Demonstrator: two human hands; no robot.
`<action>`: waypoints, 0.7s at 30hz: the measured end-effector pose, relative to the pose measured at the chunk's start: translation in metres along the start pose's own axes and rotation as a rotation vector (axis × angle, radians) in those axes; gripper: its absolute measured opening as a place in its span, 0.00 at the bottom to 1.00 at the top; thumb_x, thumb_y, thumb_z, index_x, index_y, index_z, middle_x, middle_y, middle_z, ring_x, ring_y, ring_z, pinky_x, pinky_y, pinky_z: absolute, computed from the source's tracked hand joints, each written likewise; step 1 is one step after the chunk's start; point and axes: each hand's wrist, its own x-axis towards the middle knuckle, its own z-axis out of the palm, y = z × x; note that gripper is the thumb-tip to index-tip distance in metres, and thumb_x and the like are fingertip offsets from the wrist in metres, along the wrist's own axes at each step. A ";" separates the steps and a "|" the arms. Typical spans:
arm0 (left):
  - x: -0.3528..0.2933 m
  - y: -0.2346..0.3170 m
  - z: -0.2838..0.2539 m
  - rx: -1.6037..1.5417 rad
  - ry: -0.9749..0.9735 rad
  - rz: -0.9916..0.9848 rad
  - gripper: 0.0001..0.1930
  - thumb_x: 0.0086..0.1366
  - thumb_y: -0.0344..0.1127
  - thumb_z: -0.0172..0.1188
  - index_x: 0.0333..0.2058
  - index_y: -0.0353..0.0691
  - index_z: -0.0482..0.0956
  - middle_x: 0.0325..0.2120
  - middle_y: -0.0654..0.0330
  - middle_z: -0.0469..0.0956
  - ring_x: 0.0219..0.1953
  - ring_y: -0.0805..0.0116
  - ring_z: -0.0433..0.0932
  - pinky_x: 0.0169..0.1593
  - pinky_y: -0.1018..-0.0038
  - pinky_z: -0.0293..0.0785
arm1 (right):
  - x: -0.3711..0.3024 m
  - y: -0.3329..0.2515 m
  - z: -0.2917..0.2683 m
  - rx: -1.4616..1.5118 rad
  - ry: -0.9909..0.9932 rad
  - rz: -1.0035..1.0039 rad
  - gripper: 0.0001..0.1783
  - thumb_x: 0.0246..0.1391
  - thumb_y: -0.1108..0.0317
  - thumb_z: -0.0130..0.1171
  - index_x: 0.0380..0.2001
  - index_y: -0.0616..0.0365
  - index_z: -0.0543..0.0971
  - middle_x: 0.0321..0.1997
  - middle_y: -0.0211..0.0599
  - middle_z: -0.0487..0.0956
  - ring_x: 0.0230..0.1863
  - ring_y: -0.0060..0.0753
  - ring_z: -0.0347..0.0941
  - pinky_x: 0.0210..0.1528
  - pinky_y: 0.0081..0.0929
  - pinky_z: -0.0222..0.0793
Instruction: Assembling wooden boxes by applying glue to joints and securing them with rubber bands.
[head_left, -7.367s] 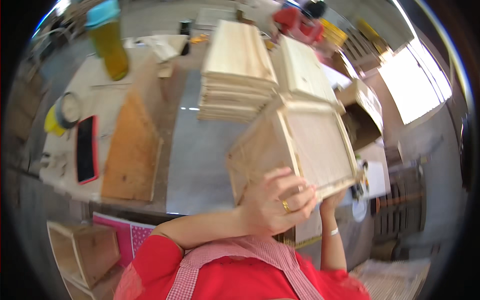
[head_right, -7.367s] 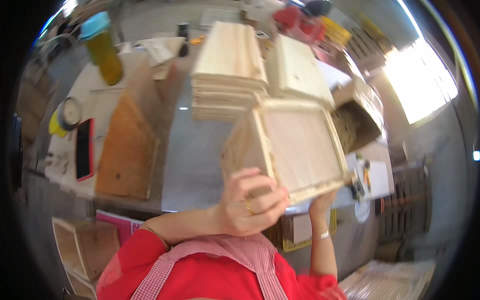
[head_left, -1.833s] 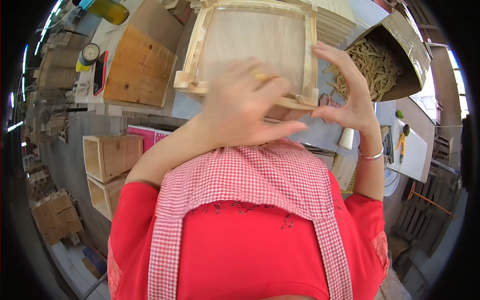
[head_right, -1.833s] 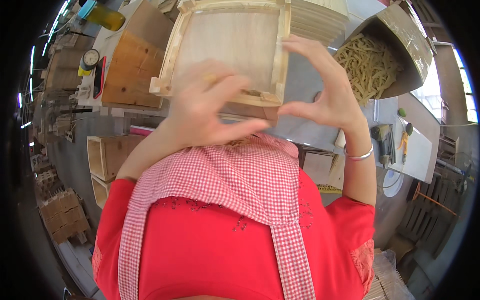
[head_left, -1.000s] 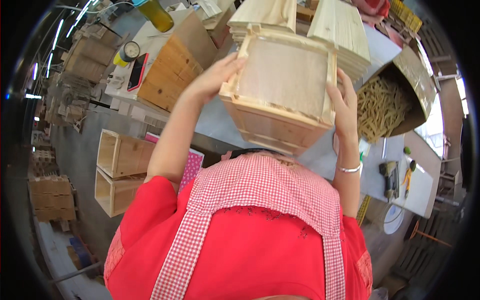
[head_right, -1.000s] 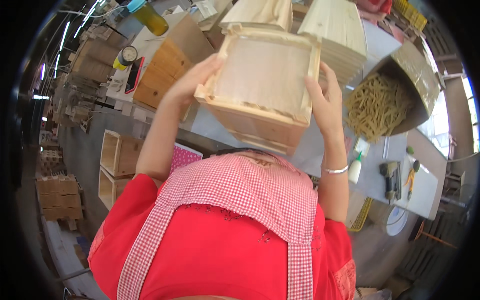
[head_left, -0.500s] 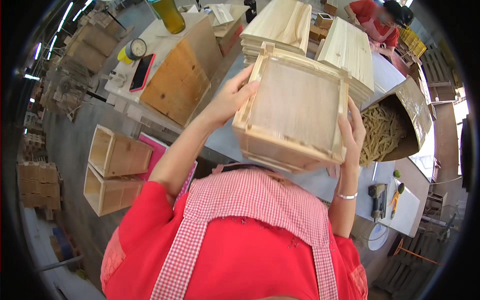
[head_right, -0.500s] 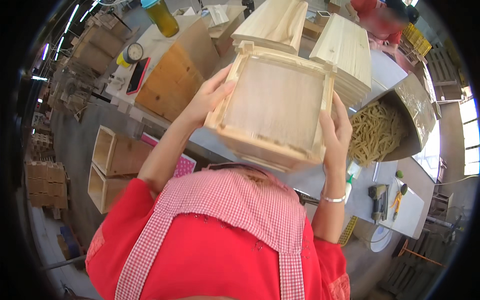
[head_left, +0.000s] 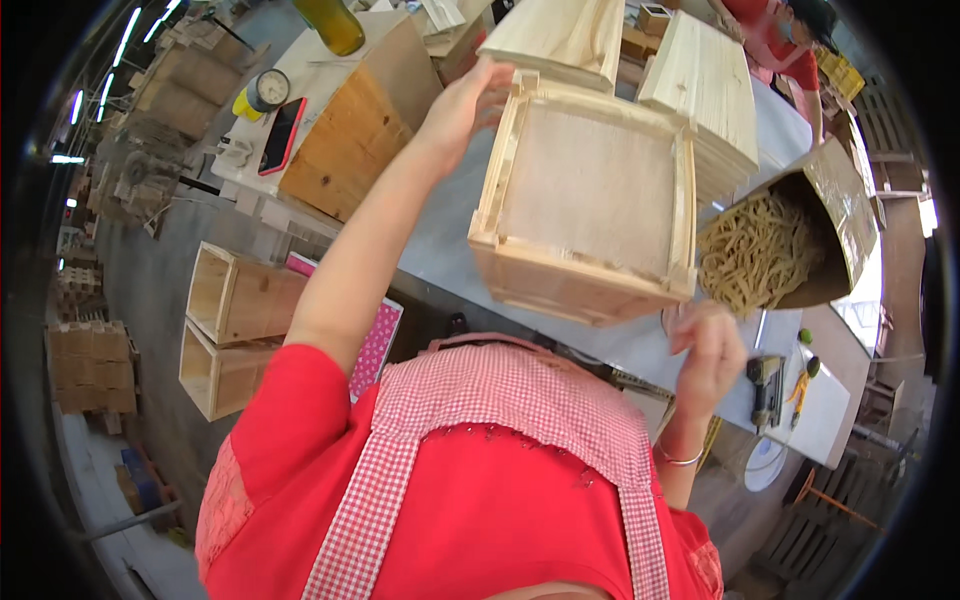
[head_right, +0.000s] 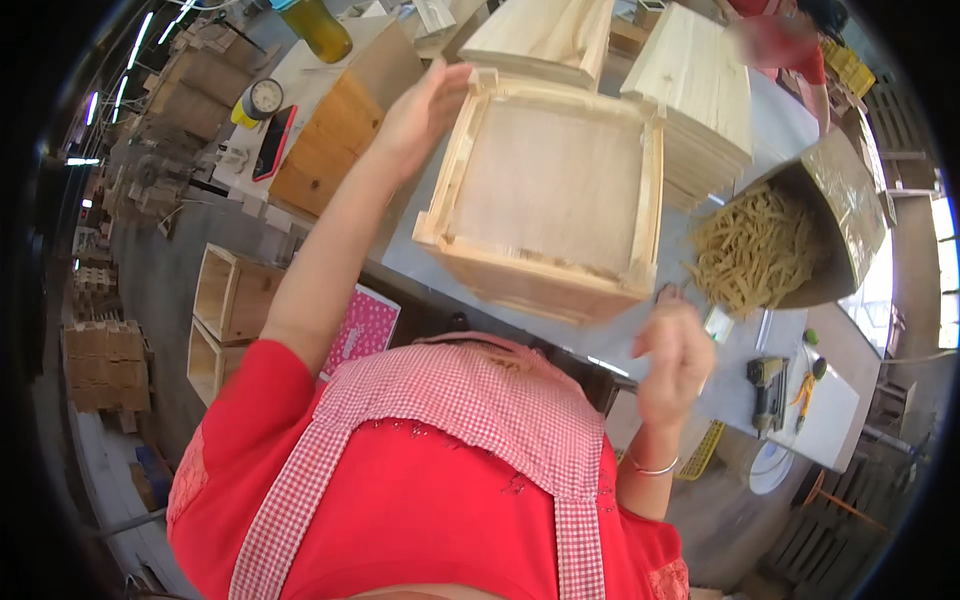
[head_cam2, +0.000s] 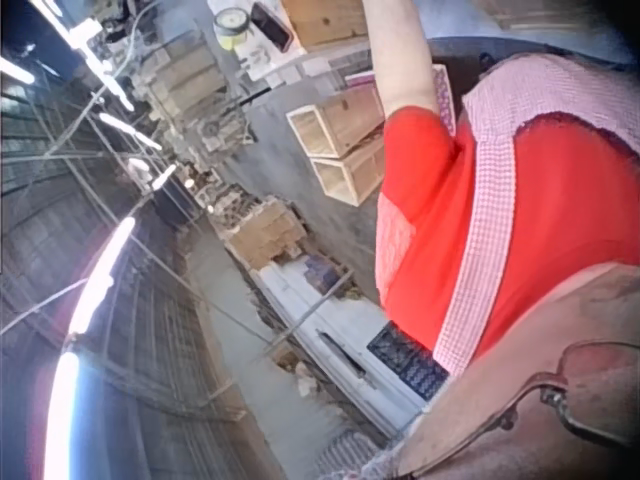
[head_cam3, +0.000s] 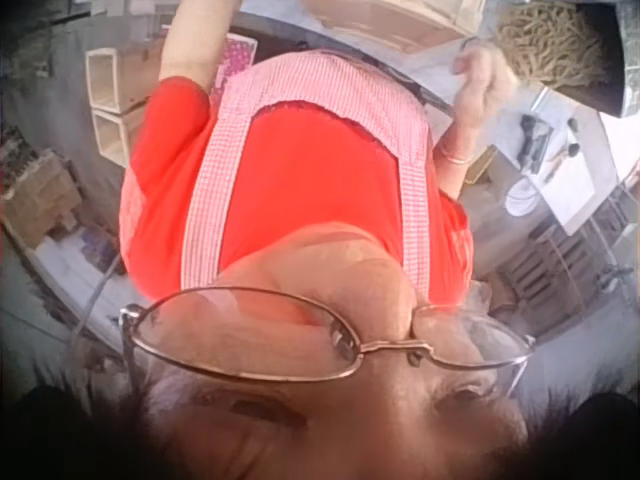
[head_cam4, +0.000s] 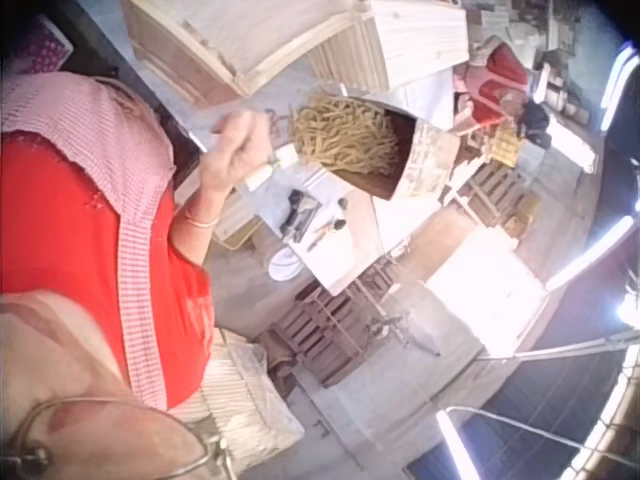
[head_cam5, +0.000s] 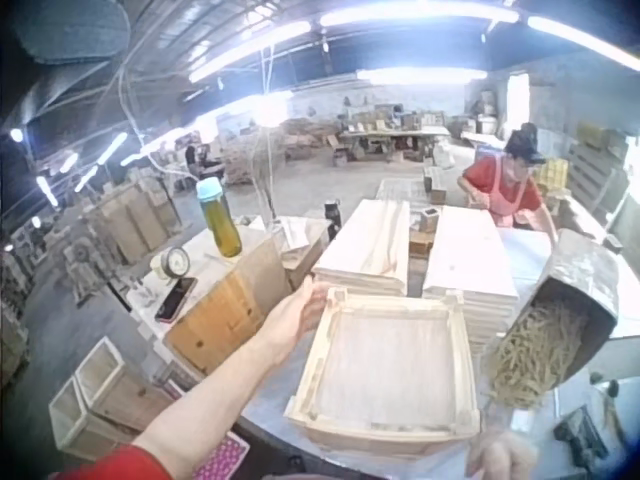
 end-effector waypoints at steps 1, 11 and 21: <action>0.016 -0.002 0.000 -0.056 -0.079 0.030 0.35 0.77 0.63 0.42 0.61 0.34 0.74 0.51 0.58 0.80 0.51 0.67 0.77 0.57 0.68 0.71 | -0.011 -0.006 0.006 -0.044 -0.148 0.108 0.14 0.69 0.63 0.48 0.40 0.64 0.78 0.26 0.34 0.75 0.29 0.26 0.69 0.40 0.27 0.68; -0.025 0.003 -0.042 0.003 -0.127 0.026 0.35 0.77 0.63 0.40 0.49 0.34 0.83 0.48 0.57 0.82 0.50 0.66 0.78 0.60 0.65 0.70 | 0.016 0.036 0.072 0.209 0.255 0.071 0.25 0.74 0.53 0.44 0.56 0.66 0.72 0.45 0.37 0.79 0.46 0.27 0.73 0.53 0.29 0.67; -0.038 0.005 -0.026 0.171 -0.461 -0.109 0.29 0.74 0.49 0.57 0.63 0.33 0.71 0.53 0.55 0.78 0.52 0.72 0.78 0.56 0.71 0.75 | 0.034 0.011 0.081 0.042 0.229 0.225 0.32 0.69 0.61 0.56 0.69 0.69 0.65 0.66 0.44 0.73 0.62 0.30 0.72 0.64 0.26 0.66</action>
